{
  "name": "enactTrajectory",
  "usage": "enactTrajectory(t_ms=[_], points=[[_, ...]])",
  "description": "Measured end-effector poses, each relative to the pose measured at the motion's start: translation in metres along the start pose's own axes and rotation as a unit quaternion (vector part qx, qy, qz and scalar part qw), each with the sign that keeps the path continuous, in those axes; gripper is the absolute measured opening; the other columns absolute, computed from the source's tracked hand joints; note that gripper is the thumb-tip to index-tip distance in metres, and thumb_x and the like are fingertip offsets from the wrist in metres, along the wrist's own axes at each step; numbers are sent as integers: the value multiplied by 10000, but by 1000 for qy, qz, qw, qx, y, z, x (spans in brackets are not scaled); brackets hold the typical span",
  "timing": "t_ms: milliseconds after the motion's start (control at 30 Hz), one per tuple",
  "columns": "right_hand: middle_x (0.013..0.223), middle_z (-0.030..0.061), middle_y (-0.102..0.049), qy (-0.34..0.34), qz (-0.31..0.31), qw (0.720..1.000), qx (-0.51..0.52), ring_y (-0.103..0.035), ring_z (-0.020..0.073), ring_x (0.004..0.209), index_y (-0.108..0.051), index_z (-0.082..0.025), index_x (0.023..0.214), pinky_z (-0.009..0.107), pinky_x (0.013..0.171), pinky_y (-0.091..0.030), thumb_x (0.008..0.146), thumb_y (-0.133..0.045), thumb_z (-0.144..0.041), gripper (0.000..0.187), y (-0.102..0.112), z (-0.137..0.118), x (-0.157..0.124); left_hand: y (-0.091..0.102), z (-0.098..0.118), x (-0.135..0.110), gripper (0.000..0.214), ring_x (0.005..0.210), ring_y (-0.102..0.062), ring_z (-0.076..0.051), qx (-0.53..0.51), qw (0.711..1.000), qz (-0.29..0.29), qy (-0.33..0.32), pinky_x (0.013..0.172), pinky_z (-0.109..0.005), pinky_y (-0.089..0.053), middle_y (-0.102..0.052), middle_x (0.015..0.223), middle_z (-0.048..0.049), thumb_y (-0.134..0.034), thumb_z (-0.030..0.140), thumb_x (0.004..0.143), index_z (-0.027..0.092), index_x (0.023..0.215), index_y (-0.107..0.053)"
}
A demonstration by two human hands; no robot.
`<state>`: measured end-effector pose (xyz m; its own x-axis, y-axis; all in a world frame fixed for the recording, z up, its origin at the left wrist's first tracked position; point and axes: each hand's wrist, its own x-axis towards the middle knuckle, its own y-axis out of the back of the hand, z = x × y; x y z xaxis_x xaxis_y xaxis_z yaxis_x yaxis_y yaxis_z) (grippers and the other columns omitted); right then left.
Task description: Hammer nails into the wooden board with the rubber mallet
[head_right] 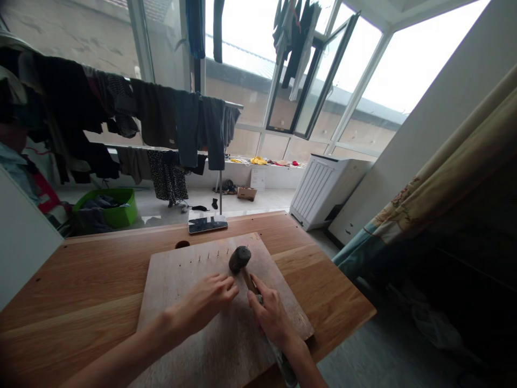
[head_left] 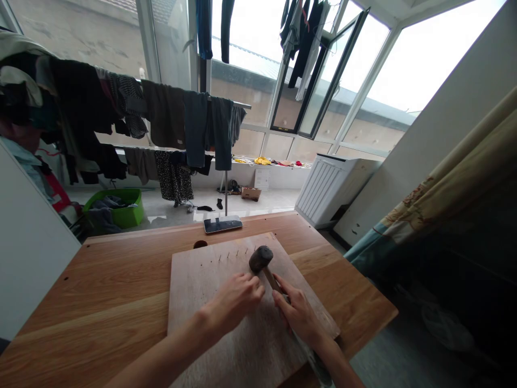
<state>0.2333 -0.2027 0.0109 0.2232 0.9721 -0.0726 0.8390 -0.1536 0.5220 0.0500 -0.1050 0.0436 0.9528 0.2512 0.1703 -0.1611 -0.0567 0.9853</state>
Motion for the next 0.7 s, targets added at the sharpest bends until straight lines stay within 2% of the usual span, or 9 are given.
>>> enactTrajectory(t_ms=[67,200,267,367,433,500,600,700], points=[[512,-59,-494,0,-6,1000,13,-463,118,349,-506,-114,1435,210,342,-383,925,-447,-454,616,0,0,0,10,-17,-10,207,801,-654,-187,-56,998,10,26,699,-282,-474,-675,899,-52,-494,27,889,172,929,-636],[522,-55,-500,2,2,1000,10,-475,114,360,-517,-100,1426,211,361,-409,926,-456,-433,604,1,-2,0,19,-46,-29,280,806,-675,-146,-181,978,40,99,705,-230,-468,-695,970,-38,-488,37,911,208,1022,-679],[526,-53,-501,0,6,1000,13,-475,114,359,-516,-83,1424,216,360,-412,926,-456,-427,609,1,-2,1,16,-48,-32,276,806,-680,-151,-206,972,41,101,703,-228,-471,-700,970,-43,-502,42,903,205,1022,-691],[600,-38,-538,1,7,1000,22,-476,103,364,-507,-96,1430,213,342,-398,925,-457,-422,603,1,-2,2,9,-39,-31,309,775,-679,-150,-209,975,36,62,657,-222,-463,-692,914,-42,-468,13,892,202,978,-698],[620,-37,-543,1,5,1000,22,-478,100,366,-505,-106,1430,210,336,-393,928,-456,-422,595,1,-3,2,5,-35,-28,345,794,-681,-146,-215,974,50,42,668,-217,-470,-693,923,-41,-448,1,892,211,1004,-697],[616,-39,-539,-1,4,1000,20,-477,98,367,-511,-105,1421,209,341,-396,930,-456,-418,584,1,-3,1,3,-39,-28,364,822,-680,-141,-228,969,81,50,713,-220,-485,-700,970,-40,-456,10,893,226,1064,-693],[604,-44,-529,-2,3,1000,21,-467,95,365,-509,-99,1420,207,348,-398,930,-453,-403,579,1,-3,1,0,-63,-38,268,831,-669,-144,-253,949,151,112,759,-240,-501,-711,979,-40,-517,90,896,218,1042,-701],[623,-42,-531,-7,0,999,34,-458,89,361,-498,-103,1430,200,333,-376,928,-454,-406,588,0,-1,2,-10,-93,-55,163,775,-658,-144,-285,913,211,201,700,-244,-505,-722,915,-36,-558,185,889,193,962,-704]])
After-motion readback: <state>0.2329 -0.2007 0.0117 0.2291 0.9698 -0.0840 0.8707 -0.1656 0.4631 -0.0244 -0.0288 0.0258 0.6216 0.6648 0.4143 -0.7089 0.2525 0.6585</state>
